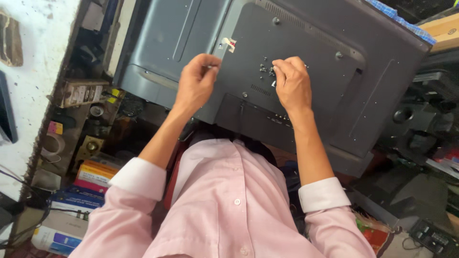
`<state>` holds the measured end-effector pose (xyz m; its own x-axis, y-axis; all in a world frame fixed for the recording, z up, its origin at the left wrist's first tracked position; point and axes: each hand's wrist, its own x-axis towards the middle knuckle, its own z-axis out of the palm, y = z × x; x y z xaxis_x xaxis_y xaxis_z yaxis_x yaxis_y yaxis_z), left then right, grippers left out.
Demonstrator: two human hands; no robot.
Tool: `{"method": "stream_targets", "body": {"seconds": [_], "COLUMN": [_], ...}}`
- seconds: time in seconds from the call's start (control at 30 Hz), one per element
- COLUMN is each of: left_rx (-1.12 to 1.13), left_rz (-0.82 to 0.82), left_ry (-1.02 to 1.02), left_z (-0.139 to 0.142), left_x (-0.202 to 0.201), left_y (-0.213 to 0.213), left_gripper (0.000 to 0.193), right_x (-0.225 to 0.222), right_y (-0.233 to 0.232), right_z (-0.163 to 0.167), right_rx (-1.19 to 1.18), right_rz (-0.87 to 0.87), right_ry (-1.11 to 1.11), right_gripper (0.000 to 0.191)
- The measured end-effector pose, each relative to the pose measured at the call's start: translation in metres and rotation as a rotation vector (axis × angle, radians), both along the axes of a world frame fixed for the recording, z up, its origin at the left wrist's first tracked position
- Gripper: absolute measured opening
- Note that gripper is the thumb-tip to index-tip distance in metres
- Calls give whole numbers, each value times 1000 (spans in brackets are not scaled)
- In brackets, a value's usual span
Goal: The person uses a screwdriver to remove screws from the back panel of a television set. They place the screws on the workbench and continue unscrewing additional fasteners from different locations on the TV back.
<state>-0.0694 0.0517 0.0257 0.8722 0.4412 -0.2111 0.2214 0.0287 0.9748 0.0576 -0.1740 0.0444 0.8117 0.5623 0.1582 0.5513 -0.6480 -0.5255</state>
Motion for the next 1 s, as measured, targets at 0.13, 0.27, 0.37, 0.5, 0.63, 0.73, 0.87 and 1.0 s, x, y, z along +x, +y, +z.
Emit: {"method": "stream_targets", "body": {"seconds": [0.13,0.27,0.37,0.5,0.63,0.73,0.87,1.0], "left_rx": [-225,-397,-414,-372,-357,-314,-340,-339], "left_rz": [19,24,27,8,10,27,83,129], "left_ry": [30,14,3,20,69,116,95,129], "left_z": [4,11,15,20,28,33,33,28], "left_x": [-19,-27,-26,-20,-12,-13,-16,-18], "left_y": [36,46,41,31,19,10,3,-3], "left_gripper": [12,14,13,11,11,11,12,11], "right_x": [13,16,18,21,23,22,15,11], "right_y": [7,6,1,-9,-21,-28,-31,-27], "right_z": [7,15,19,23,27,29,30,27], "right_rx": [-129,-173,-133,-85,-20,45,110,131], "right_rz": [31,22,7,-5,-96,-184,-204,-172], "right_ry": [13,9,-26,-4,49,23,87,169], "right_gripper": [9,7,8,10,11,10,11,13]}}
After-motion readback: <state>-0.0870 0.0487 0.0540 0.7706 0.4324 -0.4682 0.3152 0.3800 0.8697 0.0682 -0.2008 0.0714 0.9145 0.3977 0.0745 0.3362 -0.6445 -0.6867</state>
